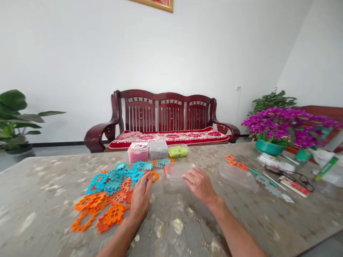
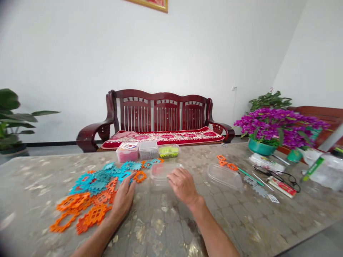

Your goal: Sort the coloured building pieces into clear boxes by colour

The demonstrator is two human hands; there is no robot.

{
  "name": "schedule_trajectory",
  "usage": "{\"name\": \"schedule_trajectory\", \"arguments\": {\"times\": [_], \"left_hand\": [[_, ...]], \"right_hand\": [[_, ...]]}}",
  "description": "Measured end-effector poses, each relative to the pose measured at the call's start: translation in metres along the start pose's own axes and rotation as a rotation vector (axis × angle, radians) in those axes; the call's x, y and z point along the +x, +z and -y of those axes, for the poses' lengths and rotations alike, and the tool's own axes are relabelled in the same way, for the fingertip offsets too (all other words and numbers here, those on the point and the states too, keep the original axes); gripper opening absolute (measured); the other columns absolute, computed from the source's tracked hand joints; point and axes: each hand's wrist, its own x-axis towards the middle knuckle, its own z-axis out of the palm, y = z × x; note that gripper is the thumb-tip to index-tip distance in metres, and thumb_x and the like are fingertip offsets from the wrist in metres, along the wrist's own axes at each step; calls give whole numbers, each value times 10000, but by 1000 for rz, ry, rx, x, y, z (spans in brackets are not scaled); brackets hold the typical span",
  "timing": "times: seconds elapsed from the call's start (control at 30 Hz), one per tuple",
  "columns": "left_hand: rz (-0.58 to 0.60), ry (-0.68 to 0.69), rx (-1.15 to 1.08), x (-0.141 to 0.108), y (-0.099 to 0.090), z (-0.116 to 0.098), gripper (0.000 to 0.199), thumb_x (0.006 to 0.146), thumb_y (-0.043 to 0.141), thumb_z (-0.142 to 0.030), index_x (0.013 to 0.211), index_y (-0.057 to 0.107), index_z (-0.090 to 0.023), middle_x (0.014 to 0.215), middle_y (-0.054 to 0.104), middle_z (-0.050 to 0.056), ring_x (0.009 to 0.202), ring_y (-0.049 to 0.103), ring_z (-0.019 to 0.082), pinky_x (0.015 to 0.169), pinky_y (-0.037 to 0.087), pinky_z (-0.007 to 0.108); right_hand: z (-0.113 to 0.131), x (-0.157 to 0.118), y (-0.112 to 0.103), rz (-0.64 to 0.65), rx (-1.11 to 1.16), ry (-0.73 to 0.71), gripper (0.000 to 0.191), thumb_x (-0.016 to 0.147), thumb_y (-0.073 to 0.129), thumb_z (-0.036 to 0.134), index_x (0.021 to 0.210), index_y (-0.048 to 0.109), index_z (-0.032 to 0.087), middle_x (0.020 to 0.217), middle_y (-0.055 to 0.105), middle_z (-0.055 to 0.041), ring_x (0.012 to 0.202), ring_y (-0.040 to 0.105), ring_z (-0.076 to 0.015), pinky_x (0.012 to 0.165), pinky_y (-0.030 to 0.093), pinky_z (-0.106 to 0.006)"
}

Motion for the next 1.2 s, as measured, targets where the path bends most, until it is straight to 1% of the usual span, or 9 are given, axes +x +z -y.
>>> {"name": "schedule_trajectory", "arguments": {"times": [0.13,0.23,0.33,0.43,0.53,0.7,0.97,1.1,1.2], "left_hand": [[26,62,27,0,1,0,383,904,425,-346,1178,640,-188,1208,691,106,1184,615,283,1040,487,496],[35,83,48,0,2,1,380,899,424,-344,1150,653,-174,1170,701,115,1153,626,287,1025,495,494],[41,104,60,0,2,3,372,897,423,-343,1124,670,-184,1142,709,108,1129,637,282,1013,505,485],[49,122,78,0,2,3,362,886,431,-336,1102,686,-195,1115,716,100,1113,644,282,1001,513,480],[66,133,102,0,2,2,361,876,437,-323,1097,692,-196,1110,720,96,1111,644,282,1001,512,476],[84,133,136,1,-1,4,360,874,433,-299,1093,704,-208,1127,724,79,1115,643,269,1013,506,465],[121,139,185,5,-2,9,354,855,438,-292,1047,729,-229,1115,737,63,1095,658,262,1008,511,454],[129,150,212,4,-1,10,339,868,436,-289,1026,730,-227,1114,734,66,1095,654,266,999,511,458],[140,167,244,3,-2,9,336,881,431,-276,1048,718,-221,1128,726,68,1102,647,265,994,511,451]], "right_hand": [[-57,-11,-33,-113,-125,197,249,966,469,249,1029,709,235,969,690,-83,942,603,-256,863,454,-387],[-100,-34,-50,-162,-223,307,287,950,436,256,989,718,217,936,685,-105,930,592,-276,853,459,-415],[-134,-64,-53,-150,-308,358,291,924,438,243,917,727,205,978,697,-125,961,593,-286,869,463,-432],[-154,-90,-49,-89,-372,365,265,902,472,248,929,731,203,954,705,-108,932,604,-277,858,473,-419],[-161,-103,-48,-69,-395,376,255,885,498,253,965,734,202,976,702,-104,947,609,-277,856,475,-410],[-163,-109,-60,-52,-385,363,255,878,506,248,965,742,209,981,702,-100,932,615,-274,835,476,-399],[-170,-125,-70,11,-402,371,237,848,537,232,958,746,237,909,696,-77,879,607,-266,795,468,-393],[-159,-117,-67,-27,-415,381,274,822,556,246,1038,725,250,1087,697,-87,981,598,-297,823,473,-443],[-139,-97,-57,-91,-332,322,328,818,557,210,1102,709,276,1231,663,-84,1148,554,-323,940,455,-499]]}}
